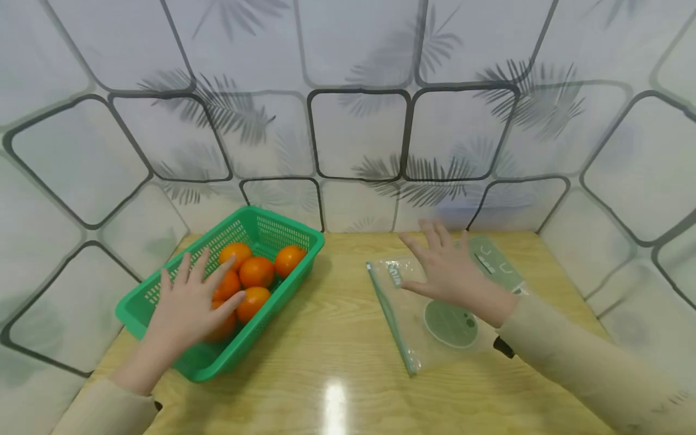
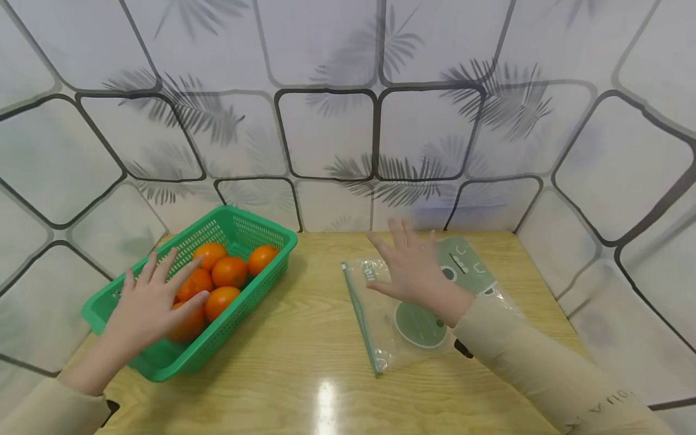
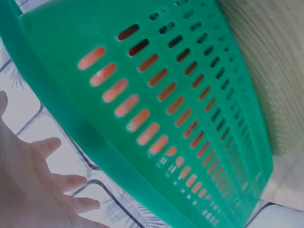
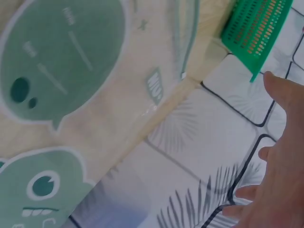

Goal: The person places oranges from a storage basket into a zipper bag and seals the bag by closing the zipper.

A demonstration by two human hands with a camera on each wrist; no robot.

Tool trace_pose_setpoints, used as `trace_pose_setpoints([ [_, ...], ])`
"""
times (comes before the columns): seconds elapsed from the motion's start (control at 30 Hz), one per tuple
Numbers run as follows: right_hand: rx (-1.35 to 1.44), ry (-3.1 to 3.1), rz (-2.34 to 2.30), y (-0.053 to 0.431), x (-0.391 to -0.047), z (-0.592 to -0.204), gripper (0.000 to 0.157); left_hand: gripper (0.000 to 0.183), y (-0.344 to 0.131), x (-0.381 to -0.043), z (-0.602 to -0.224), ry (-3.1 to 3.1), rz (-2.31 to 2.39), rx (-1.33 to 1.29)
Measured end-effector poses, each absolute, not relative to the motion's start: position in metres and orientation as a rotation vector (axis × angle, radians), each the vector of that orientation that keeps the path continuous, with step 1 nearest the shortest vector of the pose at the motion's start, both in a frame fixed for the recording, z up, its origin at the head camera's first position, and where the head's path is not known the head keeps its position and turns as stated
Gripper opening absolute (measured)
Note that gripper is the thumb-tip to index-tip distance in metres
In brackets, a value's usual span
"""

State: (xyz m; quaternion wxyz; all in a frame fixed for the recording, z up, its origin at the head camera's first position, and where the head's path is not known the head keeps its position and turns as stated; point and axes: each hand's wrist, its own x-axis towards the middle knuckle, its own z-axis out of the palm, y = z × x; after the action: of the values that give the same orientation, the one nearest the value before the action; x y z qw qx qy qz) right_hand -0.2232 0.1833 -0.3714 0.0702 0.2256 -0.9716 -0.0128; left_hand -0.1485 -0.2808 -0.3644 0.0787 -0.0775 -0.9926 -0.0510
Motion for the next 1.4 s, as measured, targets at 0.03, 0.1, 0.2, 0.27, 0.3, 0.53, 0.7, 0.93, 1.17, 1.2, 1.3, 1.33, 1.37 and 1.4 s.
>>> trace_pose_setpoints([
  [0.03,0.695,-2.917,-0.037,0.179,-0.224,-0.371,0.099,0.078,-0.283,-0.148,-0.365,-2.964,-0.152,-0.231],
  [0.1,0.727,-2.9,-0.04,0.17,-0.225,-0.37,0.098,0.078,-0.288,-0.147,-0.366,-2.952,-0.155,-0.232],
  [0.2,0.768,-2.898,-0.039,0.158,-0.227,-0.369,0.097,0.078,-0.294,-0.145,-0.368,-2.941,-0.154,-0.223],
  [0.27,0.784,-2.893,-0.048,0.151,-0.228,-0.368,0.097,0.078,-0.298,-0.143,-0.368,-2.94,-0.157,-0.213],
  [0.3,0.788,-2.899,-0.042,0.147,-0.229,-0.367,0.097,0.078,-0.3,-0.143,-0.367,-2.935,-0.156,-0.208],
  [0.53,0.816,-2.901,0.001,0.122,-0.23,-0.365,0.095,0.076,-0.316,-0.138,-0.374,-2.883,-0.17,-0.201],
  [0.7,0.853,-2.851,0.013,0.107,-0.232,-0.365,0.093,0.075,-0.331,-0.135,-0.378,-2.893,-0.202,-0.172],
  [0.93,0.876,-2.837,0.044,0.085,-0.235,-0.369,0.093,0.075,-0.347,-0.132,-0.379,-2.899,-0.198,-0.159],
  [1.17,0.949,-2.84,0.079,0.061,-0.233,-0.375,0.09,0.074,-0.358,-0.126,-0.384,-2.871,-0.177,-0.166],
  [1.2,0.964,-2.837,0.08,0.058,-0.232,-0.376,0.09,0.073,-0.36,-0.124,-0.385,-2.866,-0.176,-0.172],
  [1.3,1.0,-2.829,0.062,0.049,-0.23,-0.378,0.09,0.072,-0.365,-0.12,-0.389,-2.863,-0.172,-0.18],
  [1.33,1.01,-2.825,0.047,0.046,-0.229,-0.378,0.09,0.071,-0.367,-0.119,-0.39,-2.864,-0.167,-0.18],
  [1.37,1.019,-2.824,0.036,0.044,-0.229,-0.379,0.09,0.07,-0.369,-0.118,-0.391,-2.868,-0.164,-0.178],
  [1.4,1.025,-2.823,0.019,0.042,-0.228,-0.379,0.09,0.07,-0.371,-0.116,-0.392,-2.872,-0.162,-0.173],
])
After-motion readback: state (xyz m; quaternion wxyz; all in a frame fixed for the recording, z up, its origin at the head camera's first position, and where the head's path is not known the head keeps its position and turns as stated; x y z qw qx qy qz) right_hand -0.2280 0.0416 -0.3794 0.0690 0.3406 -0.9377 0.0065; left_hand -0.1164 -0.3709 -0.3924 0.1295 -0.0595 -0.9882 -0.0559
